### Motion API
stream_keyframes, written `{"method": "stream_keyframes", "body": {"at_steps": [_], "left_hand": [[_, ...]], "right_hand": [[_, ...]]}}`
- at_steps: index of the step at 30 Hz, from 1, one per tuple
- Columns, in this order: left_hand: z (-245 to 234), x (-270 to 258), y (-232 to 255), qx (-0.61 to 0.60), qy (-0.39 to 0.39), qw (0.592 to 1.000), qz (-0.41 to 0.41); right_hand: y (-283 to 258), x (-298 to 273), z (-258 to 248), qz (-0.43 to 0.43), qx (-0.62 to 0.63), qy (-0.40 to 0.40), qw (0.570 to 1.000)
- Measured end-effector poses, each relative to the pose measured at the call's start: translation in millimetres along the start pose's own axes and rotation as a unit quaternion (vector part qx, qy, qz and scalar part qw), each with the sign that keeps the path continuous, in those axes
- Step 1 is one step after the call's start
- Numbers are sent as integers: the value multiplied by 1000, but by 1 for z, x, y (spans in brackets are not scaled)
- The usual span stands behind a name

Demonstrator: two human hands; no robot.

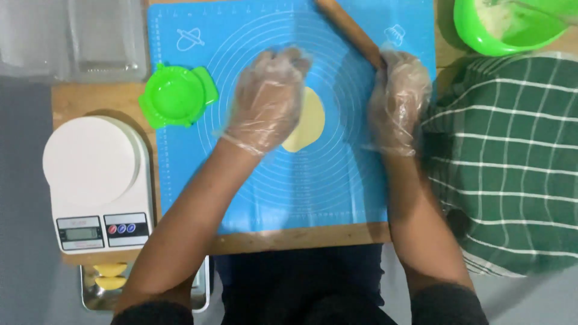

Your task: Rolling out a small piece of dough into a flat circle using a rolling pin on a silicone mat.

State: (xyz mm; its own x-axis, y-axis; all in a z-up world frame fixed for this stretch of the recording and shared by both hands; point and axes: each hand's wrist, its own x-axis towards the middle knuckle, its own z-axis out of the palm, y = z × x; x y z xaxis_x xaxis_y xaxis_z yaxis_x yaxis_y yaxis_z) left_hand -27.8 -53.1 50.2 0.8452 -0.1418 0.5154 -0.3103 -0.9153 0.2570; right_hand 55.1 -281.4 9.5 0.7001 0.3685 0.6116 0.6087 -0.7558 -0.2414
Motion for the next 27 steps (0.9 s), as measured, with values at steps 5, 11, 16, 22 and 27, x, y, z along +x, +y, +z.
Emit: {"method": "stream_keyframes", "body": {"at_steps": [5,11,16,22,27], "left_hand": [[15,-29,-32,33,-93,995,-5],[36,-32,-33,-164,-46,982,-77],[17,-8,-25,-194,-82,971,-116],[-23,2,-17,-236,-145,944,-178],[-56,2,-9,-267,-196,916,-228]], "right_hand": [[-14,-1,-8,38,-9,-5,999],[-24,5,-16,14,37,10,999],[-36,-8,3,84,46,-102,990],[-90,21,-44,278,214,-383,855],[-103,22,-50,379,202,-472,770]]}}
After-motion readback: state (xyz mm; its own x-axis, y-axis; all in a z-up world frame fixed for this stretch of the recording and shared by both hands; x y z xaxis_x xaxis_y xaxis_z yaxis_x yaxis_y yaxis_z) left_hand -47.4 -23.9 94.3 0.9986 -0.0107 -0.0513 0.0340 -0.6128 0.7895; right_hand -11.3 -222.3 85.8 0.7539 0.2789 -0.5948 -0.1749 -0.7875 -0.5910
